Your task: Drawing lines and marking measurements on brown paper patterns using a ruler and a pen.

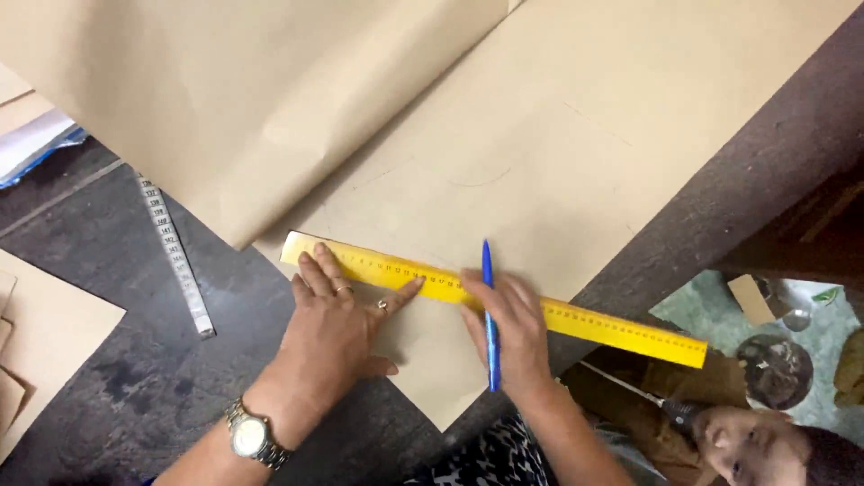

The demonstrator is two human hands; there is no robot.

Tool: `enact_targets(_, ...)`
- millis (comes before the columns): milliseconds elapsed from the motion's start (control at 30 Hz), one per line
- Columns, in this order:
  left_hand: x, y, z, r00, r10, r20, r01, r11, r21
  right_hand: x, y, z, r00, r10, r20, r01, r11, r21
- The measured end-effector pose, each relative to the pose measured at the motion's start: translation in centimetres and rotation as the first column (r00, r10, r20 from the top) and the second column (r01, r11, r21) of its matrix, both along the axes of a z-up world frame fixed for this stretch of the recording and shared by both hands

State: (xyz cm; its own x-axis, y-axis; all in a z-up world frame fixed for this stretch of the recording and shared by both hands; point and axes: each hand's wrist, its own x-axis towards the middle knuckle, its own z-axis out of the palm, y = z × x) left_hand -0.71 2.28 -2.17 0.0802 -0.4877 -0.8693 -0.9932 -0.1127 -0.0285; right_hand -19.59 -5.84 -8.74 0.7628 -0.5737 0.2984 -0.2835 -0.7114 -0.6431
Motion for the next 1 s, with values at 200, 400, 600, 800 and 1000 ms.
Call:
enact_targets(200, -0.5, 6.3, -6.7, 0.978, -0.044, 0.205, 0.182, 0.665, -0.724, -1.9, 2.6, -1.6, 0.996, -0.084, -0.038, 0.075, 0.977, -0.197)
enact_targets(400, -0.2, 5.9, -6.6, 0.986, 0.154, 0.068, -0.028, 0.548, -0.836, -1.1, 2.9, -0.7, 0.990, -0.137, -0.017, 0.131, 0.971, -0.199)
enact_targets(600, 1.3, 3.6, -8.2, 0.982, 0.159, -0.099, -0.146, 0.322, -0.935, -0.5, 2.1, -0.1, 0.979, -0.200, -0.034, 0.189, 0.959, -0.209)
enact_targets(800, -0.1, 6.2, -7.6, 0.977, 0.204, -0.060, -0.125, 0.326, -0.937, -0.9, 2.1, 0.0, 0.990, -0.144, -0.004, 0.140, 0.968, -0.208)
enact_targets(1000, -0.8, 8.6, -7.9, 0.957, 0.287, -0.030, -0.107, 0.258, -0.960, -1.1, 2.2, -0.7, 0.989, -0.141, -0.043, 0.130, 0.970, -0.204)
